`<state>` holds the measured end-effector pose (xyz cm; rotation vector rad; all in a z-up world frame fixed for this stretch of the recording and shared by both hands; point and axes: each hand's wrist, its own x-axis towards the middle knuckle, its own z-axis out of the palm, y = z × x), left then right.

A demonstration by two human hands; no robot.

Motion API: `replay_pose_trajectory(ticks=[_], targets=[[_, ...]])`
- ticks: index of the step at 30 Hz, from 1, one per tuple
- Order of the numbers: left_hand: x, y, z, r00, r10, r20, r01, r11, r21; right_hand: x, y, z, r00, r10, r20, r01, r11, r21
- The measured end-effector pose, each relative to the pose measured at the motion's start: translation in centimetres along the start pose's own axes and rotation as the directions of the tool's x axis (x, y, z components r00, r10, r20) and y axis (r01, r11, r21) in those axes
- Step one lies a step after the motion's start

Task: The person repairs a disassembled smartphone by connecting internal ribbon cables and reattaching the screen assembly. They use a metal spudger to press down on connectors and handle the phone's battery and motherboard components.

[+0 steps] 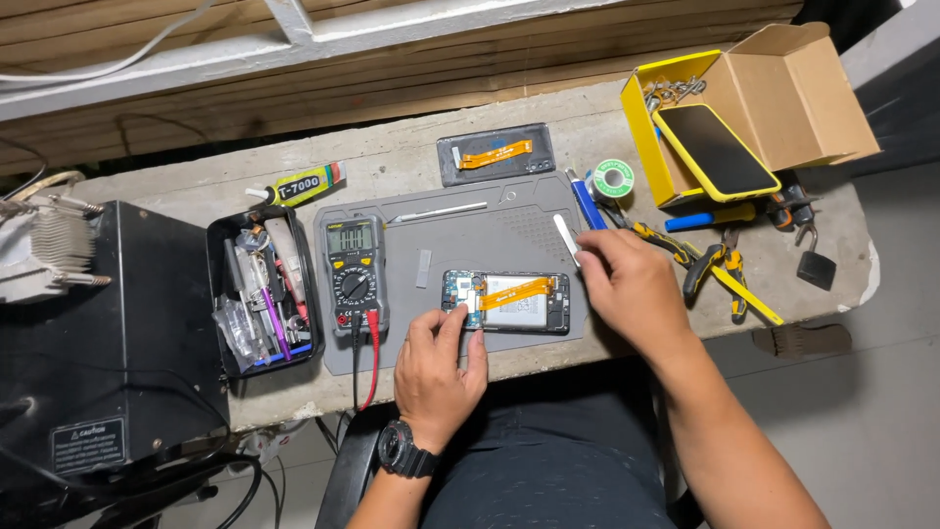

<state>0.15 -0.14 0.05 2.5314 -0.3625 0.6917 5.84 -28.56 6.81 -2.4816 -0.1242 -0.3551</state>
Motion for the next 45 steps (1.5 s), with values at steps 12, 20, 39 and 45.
replay_pose_trajectory(ticks=[12,20,39,45], targets=[[-1.0,-0.9,1.3,1.0,0.014,-0.02,-0.014,0.999,-0.035,0.6,0.9,2.4,0.999,0.01,0.047,0.005,0.948,-0.319],[-0.4,-0.9,0.6,1.0,-0.009,0.015,0.011,0.996,-0.089,0.3,1.4,2.4,0.928,0.357,0.11,-0.294,0.518,0.803],[6.7,-3.8,-2.5,0.998,0.037,0.055,-0.041,0.996,0.083,-4.1,1.5,5.6,0.929,0.292,-0.226,0.015,0.581,0.813],[6.9,-4.4,-1.7,0.992,0.055,0.113,-0.076,0.979,0.191,-3.8,1.3,6.2,0.913,0.324,-0.247,0.012,0.586,0.81]])
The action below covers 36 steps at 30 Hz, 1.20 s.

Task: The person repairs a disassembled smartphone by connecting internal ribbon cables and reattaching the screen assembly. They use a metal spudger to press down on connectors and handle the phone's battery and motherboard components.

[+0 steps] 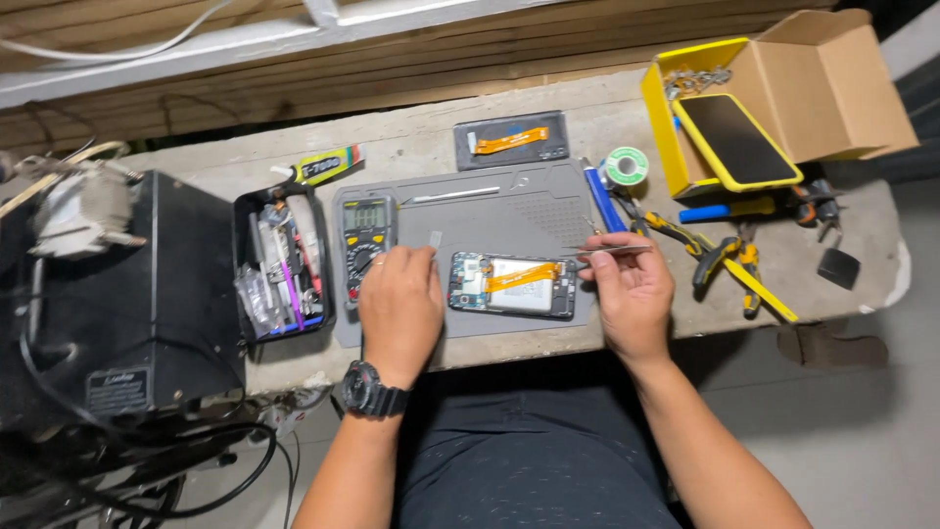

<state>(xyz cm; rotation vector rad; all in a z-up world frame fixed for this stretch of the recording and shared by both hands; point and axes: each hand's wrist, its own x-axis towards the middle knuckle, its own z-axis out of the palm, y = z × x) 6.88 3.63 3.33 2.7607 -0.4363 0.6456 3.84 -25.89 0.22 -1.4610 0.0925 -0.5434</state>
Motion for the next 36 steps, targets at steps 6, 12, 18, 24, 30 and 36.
replay_pose_trajectory(ticks=[6,12,18,24,30,36], targets=[[0.8,-0.4,-0.1,0.998,-0.065,0.023,0.064,0.997,0.037,-0.7,0.1,-0.3,0.993,-0.109,-0.041,0.103,0.985,-0.14],[1.1,-0.6,1.6,0.998,-0.062,0.028,0.059,0.995,0.086,3.3,-0.1,-0.7,0.853,-0.281,0.439,0.52,0.522,-0.676],[1.6,0.1,1.5,0.993,-0.111,0.026,0.108,0.991,0.082,5.6,0.5,1.9,0.817,-0.195,0.543,0.576,0.344,-0.742],[1.3,-0.1,1.4,0.992,-0.123,-0.037,0.123,0.992,-0.007,8.7,0.6,10.5,0.7,-0.183,0.69,0.699,0.376,-0.609],[0.6,-0.6,1.2,0.991,-0.103,-0.086,0.084,0.977,-0.196,11.3,5.3,14.1,0.588,-0.142,0.796,0.806,0.187,-0.561],[0.6,-0.5,-0.2,0.972,-0.171,-0.16,0.081,0.886,-0.457,11.1,1.8,10.7,0.623,-0.109,0.774,0.768,0.273,-0.58]])
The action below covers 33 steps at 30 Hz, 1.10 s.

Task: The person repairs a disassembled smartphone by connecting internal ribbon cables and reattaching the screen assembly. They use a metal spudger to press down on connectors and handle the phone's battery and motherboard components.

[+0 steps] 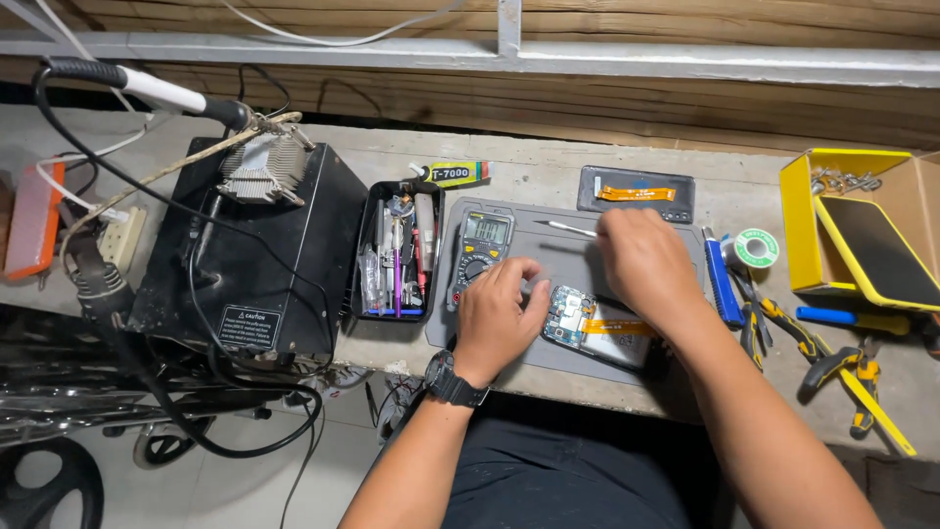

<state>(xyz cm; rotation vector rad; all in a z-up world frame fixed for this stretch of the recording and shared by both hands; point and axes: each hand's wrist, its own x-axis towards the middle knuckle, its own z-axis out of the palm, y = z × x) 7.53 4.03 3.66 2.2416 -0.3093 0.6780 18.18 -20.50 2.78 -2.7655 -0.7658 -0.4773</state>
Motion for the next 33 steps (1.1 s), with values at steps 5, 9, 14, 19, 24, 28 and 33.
replay_pose_trajectory(ticks=[5,9,14,19,24,28,33], targets=[[0.4,-0.1,-0.6,0.997,-0.017,-0.077,0.004,0.986,-0.166,-3.3,-1.9,-6.5,0.996,0.028,-0.087,-0.011,0.982,0.19],[0.8,0.3,-1.7,0.998,-0.03,-0.064,0.011,0.958,-0.286,-4.9,-1.6,-7.9,0.986,-0.017,-0.166,0.055,0.972,0.228],[0.6,0.5,-2.1,0.998,-0.042,-0.045,0.025,0.947,-0.32,-4.9,-1.8,-8.6,0.982,-0.04,-0.186,0.077,0.977,0.197],[0.5,0.4,-2.3,0.998,-0.054,-0.028,0.041,0.94,-0.338,-4.9,-2.2,-8.2,0.986,-0.041,-0.163,0.073,0.979,0.192],[0.5,0.1,-2.2,1.0,-0.011,0.019,0.016,0.953,-0.304,-4.9,-3.1,-8.5,0.988,-0.051,-0.147,0.078,0.98,0.181],[0.5,0.2,-2.3,1.0,0.003,0.027,0.006,0.953,-0.303,-4.7,-4.1,-9.1,0.989,-0.06,-0.137,0.087,0.975,0.203],[0.5,0.1,-2.7,0.997,0.024,0.073,0.001,0.946,-0.324,-4.5,-4.3,-9.5,0.987,-0.077,-0.142,0.114,0.954,0.277]])
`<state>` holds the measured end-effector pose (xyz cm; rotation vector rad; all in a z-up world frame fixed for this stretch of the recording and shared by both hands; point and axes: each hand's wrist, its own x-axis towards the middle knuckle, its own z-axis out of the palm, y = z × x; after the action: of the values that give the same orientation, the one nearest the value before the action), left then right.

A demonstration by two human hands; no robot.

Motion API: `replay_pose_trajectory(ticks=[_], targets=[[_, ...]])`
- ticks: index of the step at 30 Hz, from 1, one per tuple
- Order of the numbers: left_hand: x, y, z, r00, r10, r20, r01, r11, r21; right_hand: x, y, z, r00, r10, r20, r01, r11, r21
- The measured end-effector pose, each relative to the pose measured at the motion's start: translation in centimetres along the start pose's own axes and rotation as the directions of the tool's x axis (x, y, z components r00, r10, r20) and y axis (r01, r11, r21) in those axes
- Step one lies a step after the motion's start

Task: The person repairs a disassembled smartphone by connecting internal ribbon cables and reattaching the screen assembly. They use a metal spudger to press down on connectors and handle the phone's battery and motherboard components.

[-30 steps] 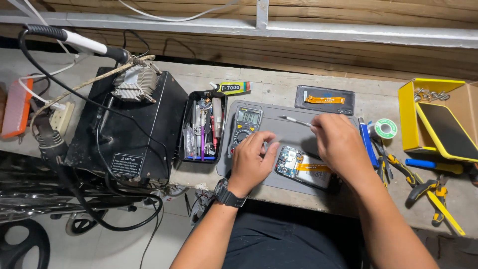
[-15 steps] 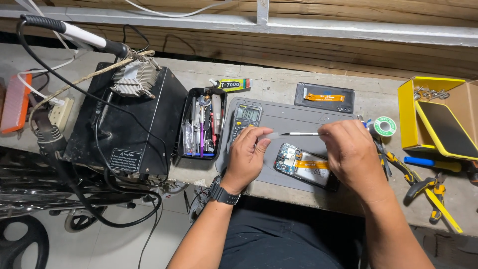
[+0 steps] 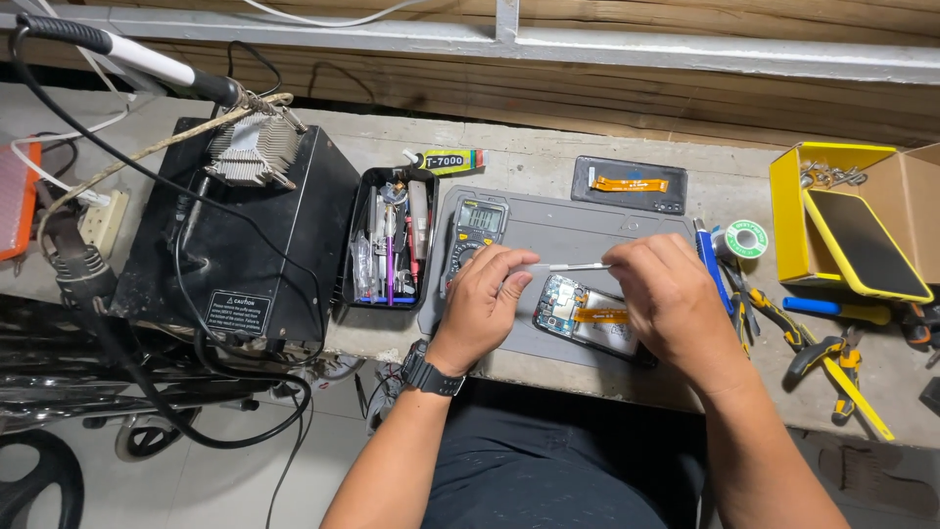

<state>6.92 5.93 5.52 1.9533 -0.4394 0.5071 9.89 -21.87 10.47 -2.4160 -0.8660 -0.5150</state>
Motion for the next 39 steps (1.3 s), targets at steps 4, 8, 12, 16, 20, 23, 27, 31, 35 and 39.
replay_pose_trajectory(ticks=[4,8,12,16,20,23,27,31,35,39], targets=[[0.0,0.0,0.1,1.0,0.013,0.003,-0.013,1.0,-0.011,-0.3,-0.4,-0.3,1.0,0.007,-0.015,-0.006,1.0,0.021],[-0.5,0.5,0.4,1.0,-0.008,0.001,0.008,0.995,-0.096,-0.5,-1.5,-0.9,0.996,0.086,0.013,-0.087,0.984,0.157],[-0.6,2.8,-0.8,1.0,0.025,0.011,-0.024,0.998,-0.066,-0.7,-2.3,-1.0,0.994,0.098,0.039,-0.106,0.948,0.3],[-1.1,4.2,-2.5,0.999,0.034,0.028,-0.033,0.998,-0.051,-0.7,-3.1,-0.2,0.994,0.096,0.059,-0.111,0.935,0.338],[-1.2,5.8,-5.2,0.997,0.027,0.071,-0.028,1.0,0.012,0.2,-4.3,0.7,0.995,0.064,0.077,-0.089,0.91,0.406],[-1.8,4.3,-6.5,0.999,0.006,0.045,-0.011,0.992,0.124,1.7,-5.5,1.2,1.0,-0.006,0.022,-0.003,0.926,0.378],[-2.6,1.9,-9.0,0.969,-0.037,-0.245,0.147,0.881,0.449,2.5,-5.7,1.1,0.993,0.041,-0.109,-0.002,0.942,0.334],[-3.5,-0.3,-9.8,0.922,-0.12,-0.369,0.336,0.722,0.605,1.5,-5.2,1.9,0.986,0.144,-0.085,-0.099,0.911,0.401],[-3.1,-1.2,-9.5,0.893,-0.238,-0.382,0.444,0.612,0.655,0.2,-5.4,3.2,0.99,0.142,-0.005,-0.131,0.926,0.353],[-2.7,0.1,-8.9,0.886,-0.187,-0.424,0.449,0.572,0.686,-1.2,-4.6,5.1,0.995,0.096,0.007,-0.094,0.943,0.318]])
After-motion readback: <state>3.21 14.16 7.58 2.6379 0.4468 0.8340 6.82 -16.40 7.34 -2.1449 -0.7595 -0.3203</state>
